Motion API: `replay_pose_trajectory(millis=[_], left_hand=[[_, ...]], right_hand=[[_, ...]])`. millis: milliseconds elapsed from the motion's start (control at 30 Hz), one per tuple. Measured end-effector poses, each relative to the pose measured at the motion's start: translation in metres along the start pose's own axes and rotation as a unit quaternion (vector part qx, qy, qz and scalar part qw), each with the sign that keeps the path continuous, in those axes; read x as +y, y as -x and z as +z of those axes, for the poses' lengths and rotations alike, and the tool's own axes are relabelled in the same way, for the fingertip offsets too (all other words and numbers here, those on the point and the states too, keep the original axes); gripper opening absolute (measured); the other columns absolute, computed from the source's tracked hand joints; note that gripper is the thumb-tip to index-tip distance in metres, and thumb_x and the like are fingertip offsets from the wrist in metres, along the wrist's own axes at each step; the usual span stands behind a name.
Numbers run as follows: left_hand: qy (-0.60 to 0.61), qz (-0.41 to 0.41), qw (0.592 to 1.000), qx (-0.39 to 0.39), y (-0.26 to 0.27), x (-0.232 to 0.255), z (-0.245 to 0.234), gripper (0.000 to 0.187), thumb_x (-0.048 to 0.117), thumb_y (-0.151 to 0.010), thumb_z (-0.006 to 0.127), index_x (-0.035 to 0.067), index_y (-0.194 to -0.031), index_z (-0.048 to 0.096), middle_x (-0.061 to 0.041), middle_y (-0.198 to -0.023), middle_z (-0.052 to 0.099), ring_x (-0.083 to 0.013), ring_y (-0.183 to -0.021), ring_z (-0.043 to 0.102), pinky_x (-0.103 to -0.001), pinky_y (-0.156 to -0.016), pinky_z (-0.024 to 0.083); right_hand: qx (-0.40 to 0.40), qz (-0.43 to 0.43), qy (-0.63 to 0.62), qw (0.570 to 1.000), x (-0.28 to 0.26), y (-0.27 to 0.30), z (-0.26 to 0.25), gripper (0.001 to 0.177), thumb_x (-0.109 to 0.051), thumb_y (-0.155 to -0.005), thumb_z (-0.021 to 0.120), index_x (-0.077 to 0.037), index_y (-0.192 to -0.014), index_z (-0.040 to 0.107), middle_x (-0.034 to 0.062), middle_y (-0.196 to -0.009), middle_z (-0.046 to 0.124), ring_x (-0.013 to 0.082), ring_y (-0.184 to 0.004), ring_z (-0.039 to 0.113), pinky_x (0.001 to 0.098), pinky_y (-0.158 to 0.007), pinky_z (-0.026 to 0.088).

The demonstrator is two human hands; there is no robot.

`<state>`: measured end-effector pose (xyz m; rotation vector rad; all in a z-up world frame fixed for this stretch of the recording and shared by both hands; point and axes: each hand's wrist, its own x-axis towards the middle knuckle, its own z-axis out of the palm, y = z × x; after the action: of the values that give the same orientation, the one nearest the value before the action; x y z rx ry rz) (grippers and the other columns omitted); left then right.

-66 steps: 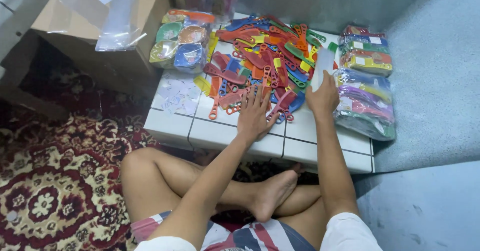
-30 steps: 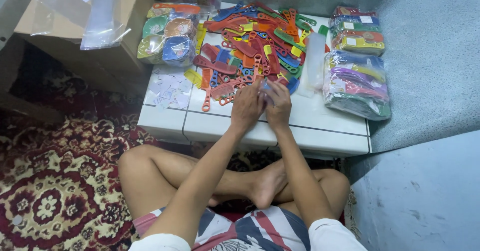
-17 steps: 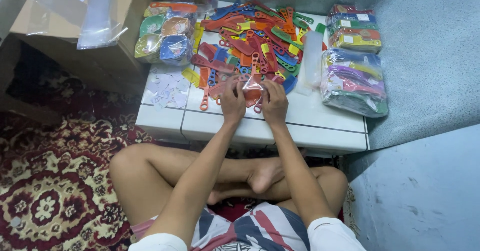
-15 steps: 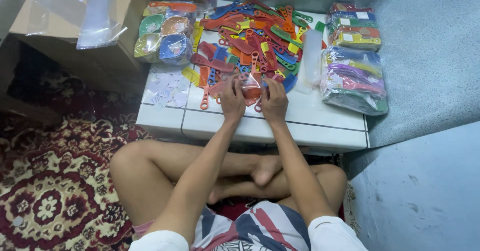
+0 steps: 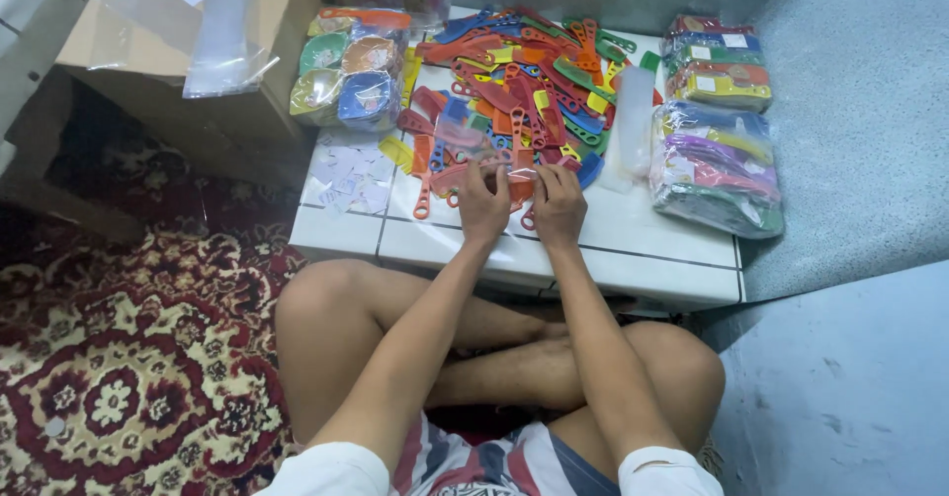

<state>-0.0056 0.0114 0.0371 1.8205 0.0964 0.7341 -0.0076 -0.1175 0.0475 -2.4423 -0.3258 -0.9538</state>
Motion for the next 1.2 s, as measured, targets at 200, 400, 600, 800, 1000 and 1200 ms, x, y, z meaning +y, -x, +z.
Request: replay_pose_trajectory(millis=[200,400,600,800,1000,1200], left_hand=[[0.002,0.011,0.999,0.040,-0.004,0.007,-0.009,0.022,0.019,-0.104,0.057,0.010,-0.123,0.062,-0.013,-0.092,0.076,-0.0373,-0.091,0.072,-0.048,-0.082,0.057],[-0.004,0.047,0.996,0.073,-0.006,0.000,-0.003,0.017,0.016,-0.100,0.060,0.011,-0.114,0.070,-0.012,-0.093,0.073,-0.0365,-0.089,0.071,-0.044,-0.080,0.058],[0.000,0.062,0.992,0.110,-0.008,-0.006,-0.001,0.029,0.022,-0.091,0.073,0.014,-0.119,0.068,-0.010,-0.096,0.073,-0.0344,-0.089,0.071,-0.041,-0.080,0.058],[0.007,0.076,0.990,0.118,-0.008,-0.001,0.000,0.035,0.012,-0.083,0.077,0.014,-0.117,0.067,-0.010,-0.096,0.073,-0.0350,-0.090,0.071,-0.042,-0.081,0.057],[0.001,0.055,0.991,0.122,-0.007,-0.023,0.002,0.021,0.010,-0.090,0.067,0.008,-0.111,0.065,-0.013,-0.093,0.066,-0.0406,-0.089,0.067,-0.046,-0.081,0.055],[0.025,0.045,0.992,0.111,-0.006,-0.003,-0.003,0.011,0.009,-0.094,0.063,0.011,-0.105,0.064,-0.009,-0.089,0.066,-0.0348,-0.088,0.068,-0.041,-0.083,0.054]], right_hand=[[0.013,-0.029,0.001,1.000,0.013,-0.009,0.031,0.031,-0.034,-0.091,0.077,-0.014,-0.114,0.072,0.0052,-0.097,0.068,0.0275,-0.095,0.067,0.0385,-0.088,0.055],[0.009,-0.030,-0.023,0.999,0.016,-0.014,0.031,0.039,-0.032,-0.083,0.082,-0.013,-0.116,0.072,0.0068,-0.097,0.071,0.0291,-0.095,0.067,0.0395,-0.090,0.054],[-0.005,0.066,-0.132,0.989,0.016,-0.017,0.027,0.041,-0.014,-0.078,0.078,-0.016,-0.119,0.072,0.0029,-0.088,0.074,0.0237,-0.081,0.067,0.0358,-0.078,0.055],[-0.020,0.114,-0.140,0.983,0.014,-0.017,0.022,0.040,-0.019,-0.076,0.078,-0.022,-0.115,0.073,-0.0052,-0.088,0.076,0.0156,-0.080,0.067,0.0295,-0.074,0.056],[-0.047,0.041,-0.100,0.993,0.022,-0.014,0.033,0.044,-0.041,-0.071,0.089,-0.024,-0.110,0.076,-0.0043,-0.094,0.073,0.0205,-0.088,0.065,0.0328,-0.084,0.055],[-0.217,0.176,-0.145,0.949,0.039,-0.028,0.039,0.045,-0.031,-0.070,0.090,-0.021,-0.111,0.076,-0.0057,-0.088,0.076,0.0171,-0.082,0.068,0.0327,-0.080,0.056]])
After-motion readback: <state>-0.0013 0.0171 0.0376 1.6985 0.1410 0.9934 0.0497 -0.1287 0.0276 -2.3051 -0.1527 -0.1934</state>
